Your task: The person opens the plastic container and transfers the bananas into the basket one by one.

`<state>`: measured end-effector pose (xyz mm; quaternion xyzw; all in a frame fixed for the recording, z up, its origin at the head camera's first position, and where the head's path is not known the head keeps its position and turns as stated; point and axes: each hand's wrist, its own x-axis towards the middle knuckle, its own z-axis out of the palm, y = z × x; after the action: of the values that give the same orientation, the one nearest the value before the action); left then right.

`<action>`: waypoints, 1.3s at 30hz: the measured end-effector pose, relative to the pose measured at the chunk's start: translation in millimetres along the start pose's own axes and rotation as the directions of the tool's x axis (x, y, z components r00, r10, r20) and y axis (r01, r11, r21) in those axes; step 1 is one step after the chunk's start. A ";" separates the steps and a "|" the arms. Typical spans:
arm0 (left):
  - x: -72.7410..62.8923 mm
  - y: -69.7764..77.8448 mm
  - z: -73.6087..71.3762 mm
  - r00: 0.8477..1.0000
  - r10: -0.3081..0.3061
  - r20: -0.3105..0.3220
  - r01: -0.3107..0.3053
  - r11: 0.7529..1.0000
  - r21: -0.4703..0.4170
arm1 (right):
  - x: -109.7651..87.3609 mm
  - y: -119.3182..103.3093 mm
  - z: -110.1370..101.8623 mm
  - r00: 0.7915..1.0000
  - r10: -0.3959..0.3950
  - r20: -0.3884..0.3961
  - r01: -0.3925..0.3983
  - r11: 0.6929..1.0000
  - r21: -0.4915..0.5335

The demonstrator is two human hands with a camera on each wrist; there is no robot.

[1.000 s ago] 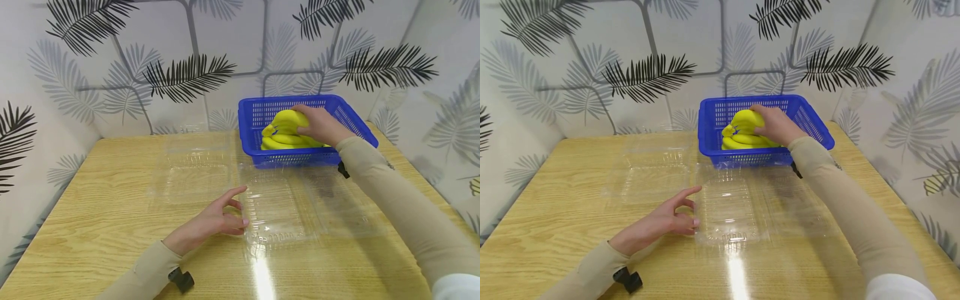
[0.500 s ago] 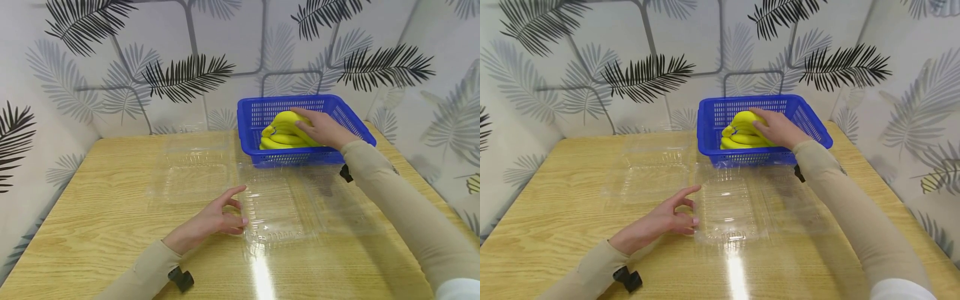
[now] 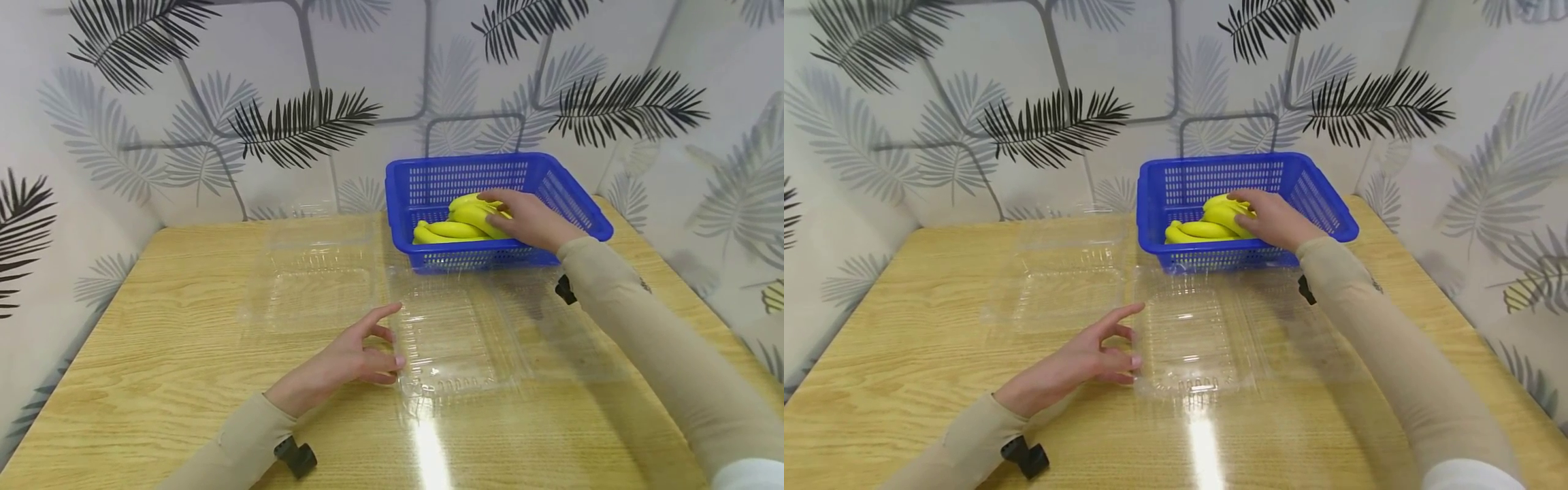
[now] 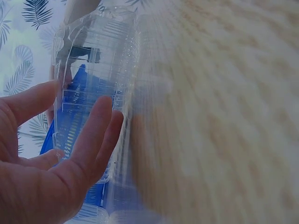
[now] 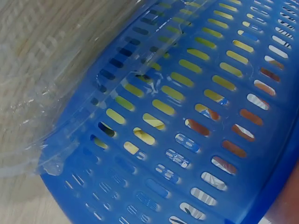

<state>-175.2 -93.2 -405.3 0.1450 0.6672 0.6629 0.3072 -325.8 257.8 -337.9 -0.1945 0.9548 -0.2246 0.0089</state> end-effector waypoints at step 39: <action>-0.3 1.4 1.3 1.000 -0.001 0.008 0.001 1.000 0.001 | -52.0 -79.0 -8.4 0.983 -0.165 -0.080 0.161 0.985 -0.056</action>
<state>-174.5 -92.2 -403.8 0.1475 0.6664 0.6618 0.3100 -249.6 215.8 -299.8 -0.2626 0.9405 -0.2087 -0.0546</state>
